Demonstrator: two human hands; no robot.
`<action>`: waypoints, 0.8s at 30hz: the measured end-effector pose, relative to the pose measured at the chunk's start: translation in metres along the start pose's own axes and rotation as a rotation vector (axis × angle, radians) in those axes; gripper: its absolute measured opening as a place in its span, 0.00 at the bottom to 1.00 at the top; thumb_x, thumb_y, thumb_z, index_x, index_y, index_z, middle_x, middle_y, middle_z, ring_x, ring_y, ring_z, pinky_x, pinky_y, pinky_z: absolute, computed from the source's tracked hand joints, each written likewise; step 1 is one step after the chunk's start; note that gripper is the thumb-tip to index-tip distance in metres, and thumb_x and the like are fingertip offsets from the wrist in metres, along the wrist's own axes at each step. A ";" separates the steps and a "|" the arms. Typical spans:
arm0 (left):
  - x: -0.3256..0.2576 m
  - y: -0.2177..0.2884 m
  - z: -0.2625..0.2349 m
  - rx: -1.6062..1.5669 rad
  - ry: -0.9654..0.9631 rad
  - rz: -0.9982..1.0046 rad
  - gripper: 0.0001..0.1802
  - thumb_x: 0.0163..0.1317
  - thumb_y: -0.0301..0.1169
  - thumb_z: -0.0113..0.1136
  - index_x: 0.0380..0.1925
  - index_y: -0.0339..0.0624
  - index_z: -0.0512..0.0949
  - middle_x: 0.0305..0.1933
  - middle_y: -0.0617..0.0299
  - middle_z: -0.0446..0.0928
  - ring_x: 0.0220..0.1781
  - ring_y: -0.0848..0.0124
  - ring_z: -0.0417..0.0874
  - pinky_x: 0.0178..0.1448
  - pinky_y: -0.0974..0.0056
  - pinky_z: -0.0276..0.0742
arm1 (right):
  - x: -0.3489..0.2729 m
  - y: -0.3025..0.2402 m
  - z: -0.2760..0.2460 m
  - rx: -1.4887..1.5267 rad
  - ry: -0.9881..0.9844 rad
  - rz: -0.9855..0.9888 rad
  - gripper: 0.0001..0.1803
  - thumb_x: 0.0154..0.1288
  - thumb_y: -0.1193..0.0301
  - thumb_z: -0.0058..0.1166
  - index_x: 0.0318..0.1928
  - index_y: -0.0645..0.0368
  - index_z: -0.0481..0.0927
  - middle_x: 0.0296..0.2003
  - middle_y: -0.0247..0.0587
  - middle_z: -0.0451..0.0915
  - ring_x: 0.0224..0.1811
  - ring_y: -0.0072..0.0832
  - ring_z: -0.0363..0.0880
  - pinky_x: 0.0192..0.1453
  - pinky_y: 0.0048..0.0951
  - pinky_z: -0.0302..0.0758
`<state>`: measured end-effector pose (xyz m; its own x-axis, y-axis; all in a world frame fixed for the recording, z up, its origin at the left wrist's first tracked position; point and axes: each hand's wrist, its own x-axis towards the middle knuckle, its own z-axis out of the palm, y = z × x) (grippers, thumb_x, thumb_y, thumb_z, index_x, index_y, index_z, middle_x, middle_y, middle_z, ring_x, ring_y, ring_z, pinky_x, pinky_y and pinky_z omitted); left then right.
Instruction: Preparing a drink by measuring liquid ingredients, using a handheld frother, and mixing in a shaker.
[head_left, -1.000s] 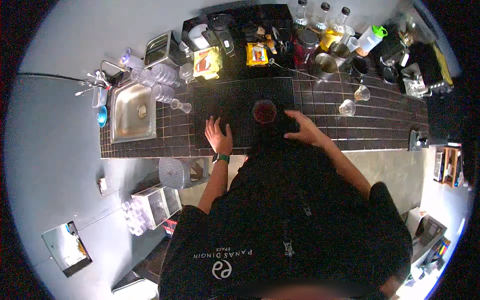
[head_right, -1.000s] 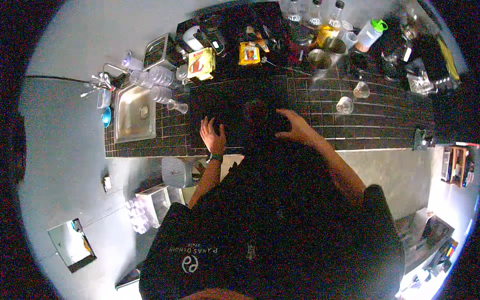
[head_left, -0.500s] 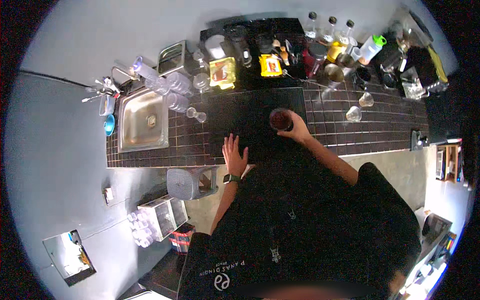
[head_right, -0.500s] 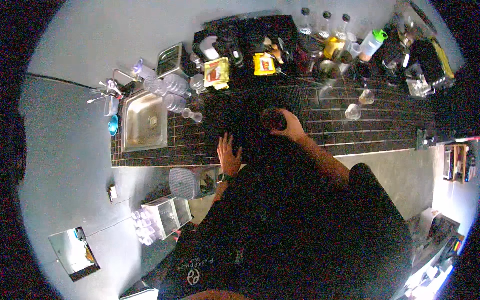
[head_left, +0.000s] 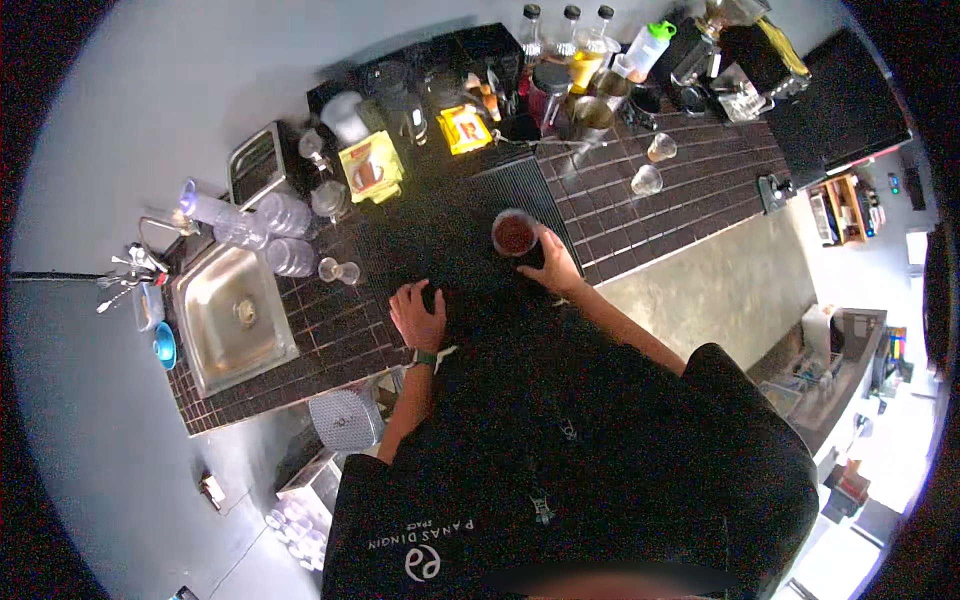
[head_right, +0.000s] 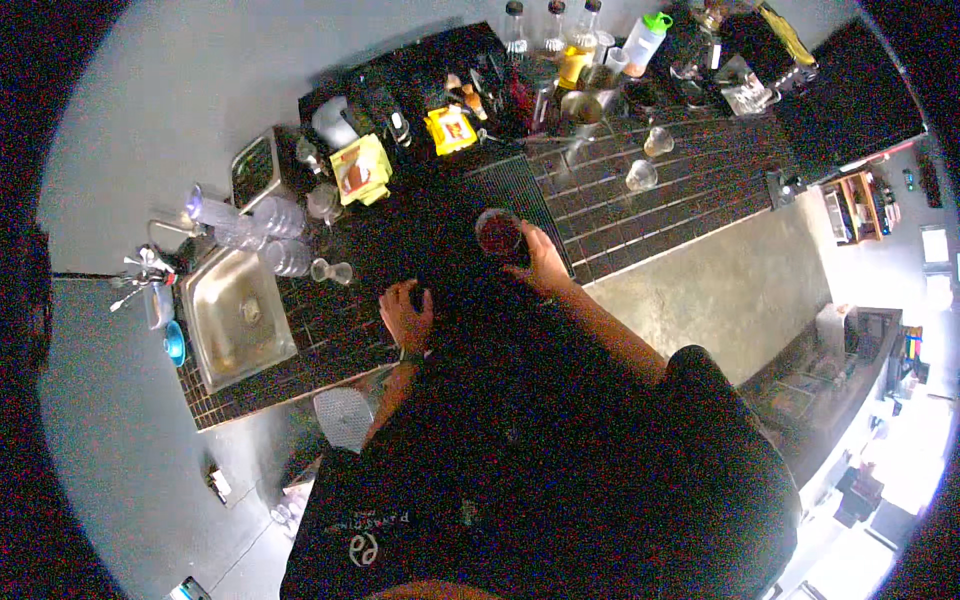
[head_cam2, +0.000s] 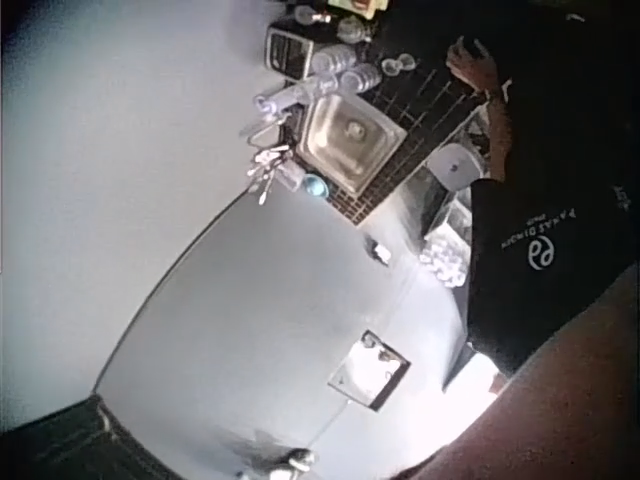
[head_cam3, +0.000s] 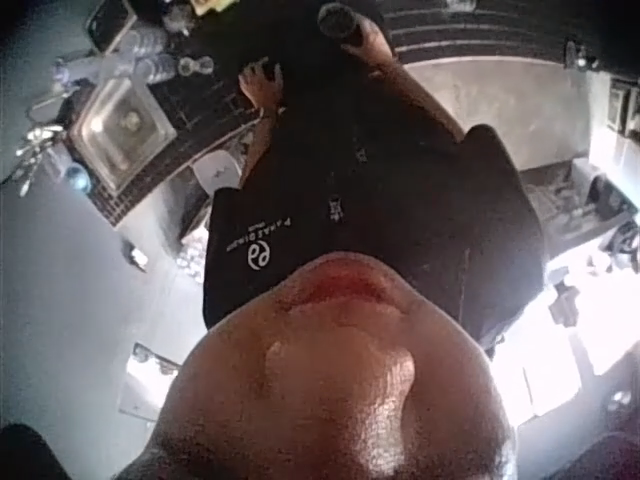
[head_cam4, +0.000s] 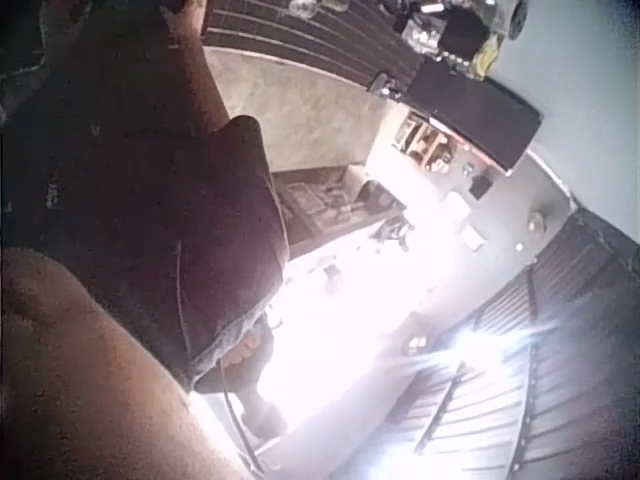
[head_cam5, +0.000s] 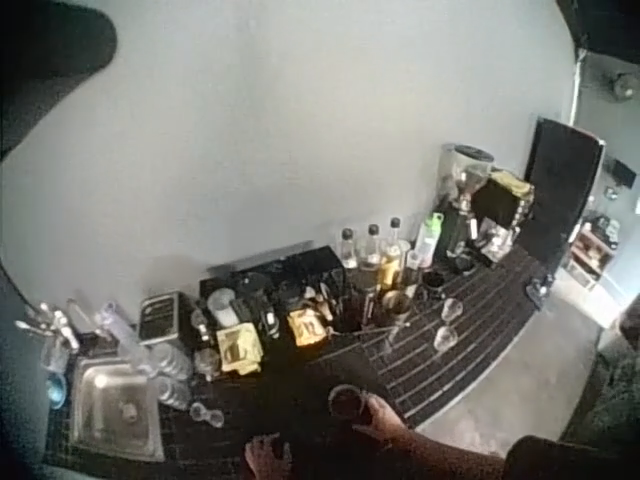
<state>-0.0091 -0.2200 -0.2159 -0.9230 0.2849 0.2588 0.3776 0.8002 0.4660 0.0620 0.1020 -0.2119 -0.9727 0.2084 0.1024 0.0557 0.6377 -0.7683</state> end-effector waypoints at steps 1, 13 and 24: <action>0.000 -0.008 0.005 -0.020 0.055 0.066 0.18 0.65 0.42 0.66 0.51 0.47 0.81 0.53 0.54 0.76 0.56 0.51 0.75 0.58 0.45 0.73 | -0.003 -0.004 0.000 0.011 0.023 -0.007 0.55 0.47 0.59 0.79 0.73 0.59 0.62 0.67 0.58 0.71 0.69 0.56 0.69 0.74 0.47 0.68; 0.001 -0.011 0.010 -0.073 0.098 0.118 0.15 0.61 0.36 0.67 0.47 0.47 0.82 0.49 0.55 0.78 0.53 0.51 0.77 0.55 0.46 0.74 | 0.017 -0.007 0.023 0.070 0.217 0.102 0.65 0.36 0.45 0.83 0.73 0.55 0.62 0.63 0.43 0.76 0.69 0.38 0.72 0.77 0.49 0.53; 0.002 0.002 0.003 -0.058 0.080 0.043 0.14 0.61 0.35 0.67 0.46 0.46 0.83 0.49 0.54 0.78 0.53 0.50 0.77 0.57 0.45 0.73 | 0.007 -0.048 -0.068 -0.021 0.200 0.010 0.54 0.41 0.59 0.84 0.67 0.59 0.67 0.60 0.47 0.77 0.66 0.44 0.73 0.71 0.45 0.67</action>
<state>-0.0107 -0.2166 -0.2170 -0.8977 0.2738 0.3451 0.4228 0.7553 0.5007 0.0681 0.1233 -0.1316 -0.9080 0.3569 0.2196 0.0724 0.6497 -0.7567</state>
